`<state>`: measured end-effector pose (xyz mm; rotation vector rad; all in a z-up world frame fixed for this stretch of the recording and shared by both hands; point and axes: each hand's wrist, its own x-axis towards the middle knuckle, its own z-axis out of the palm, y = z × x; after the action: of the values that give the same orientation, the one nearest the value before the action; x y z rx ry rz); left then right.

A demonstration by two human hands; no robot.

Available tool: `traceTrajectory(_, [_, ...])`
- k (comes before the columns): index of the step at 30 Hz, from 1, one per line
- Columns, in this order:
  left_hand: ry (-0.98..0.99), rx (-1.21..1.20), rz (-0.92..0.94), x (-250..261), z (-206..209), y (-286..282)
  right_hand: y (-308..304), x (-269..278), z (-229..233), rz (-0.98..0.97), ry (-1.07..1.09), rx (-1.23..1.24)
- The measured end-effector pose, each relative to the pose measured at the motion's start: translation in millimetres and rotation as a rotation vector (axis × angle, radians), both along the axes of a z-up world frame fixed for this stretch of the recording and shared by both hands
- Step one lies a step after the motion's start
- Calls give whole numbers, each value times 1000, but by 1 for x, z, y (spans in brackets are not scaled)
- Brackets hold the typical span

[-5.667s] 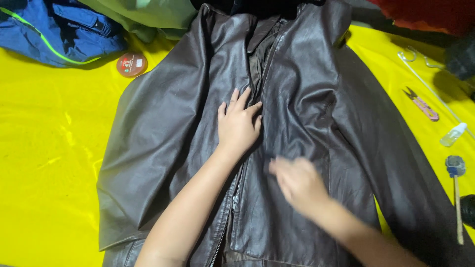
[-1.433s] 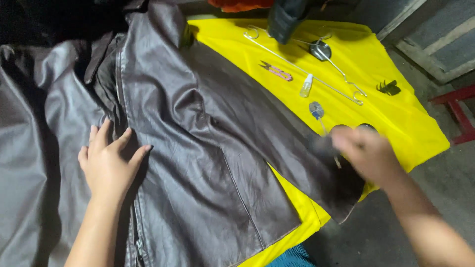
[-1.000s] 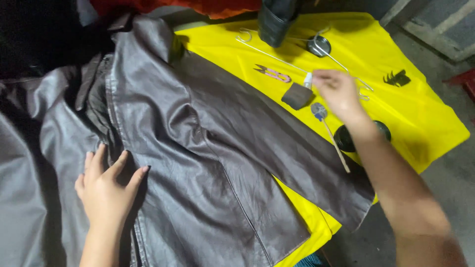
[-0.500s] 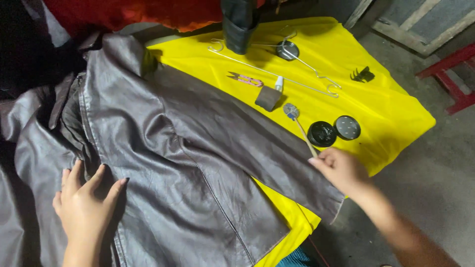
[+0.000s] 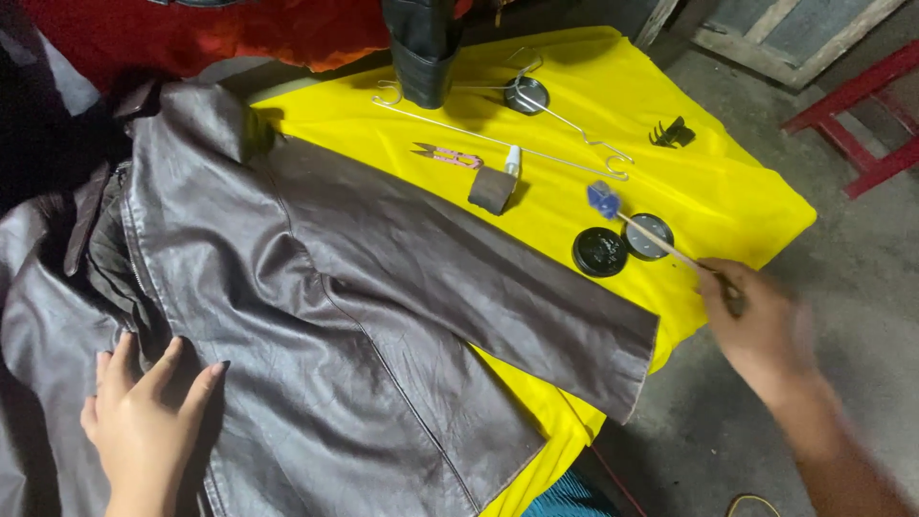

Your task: The person cleans a brown leather jacket laid on a yellow table. They apply a liquid with a small bottle, rub the surface with a sponge, use a brush to spread the treatment, and dry the area with a hair dryer. The process is repeated on different sections of the jacket.

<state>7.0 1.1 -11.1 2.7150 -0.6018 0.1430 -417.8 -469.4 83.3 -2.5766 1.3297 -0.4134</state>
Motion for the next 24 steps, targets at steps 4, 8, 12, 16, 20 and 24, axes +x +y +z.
traceTrajectory(4, [9, 0, 10, -1, 2, -2, -1, -14, 12, 7, 99, -110])
traceTrajectory(8, [41, 10, 20, 0, 4, -2, -2, -4, 17, -24, 128, 58])
traceTrajectory(12, [11, 7, -2, 1, 1, 0, 2, 12, 27, 18, 239, 79])
traceTrajectory(16, [12, 20, -5, 2, 0, 0, -8, 24, 27, -5, 511, -59])
traceTrajectory(20, [-43, 18, -28, 4, -8, 4, -15, 35, 33, 13, 565, -57])
traceTrajectory(24, [-57, 16, -37, 4, -8, 5, -22, 43, 31, 26, 562, -33])
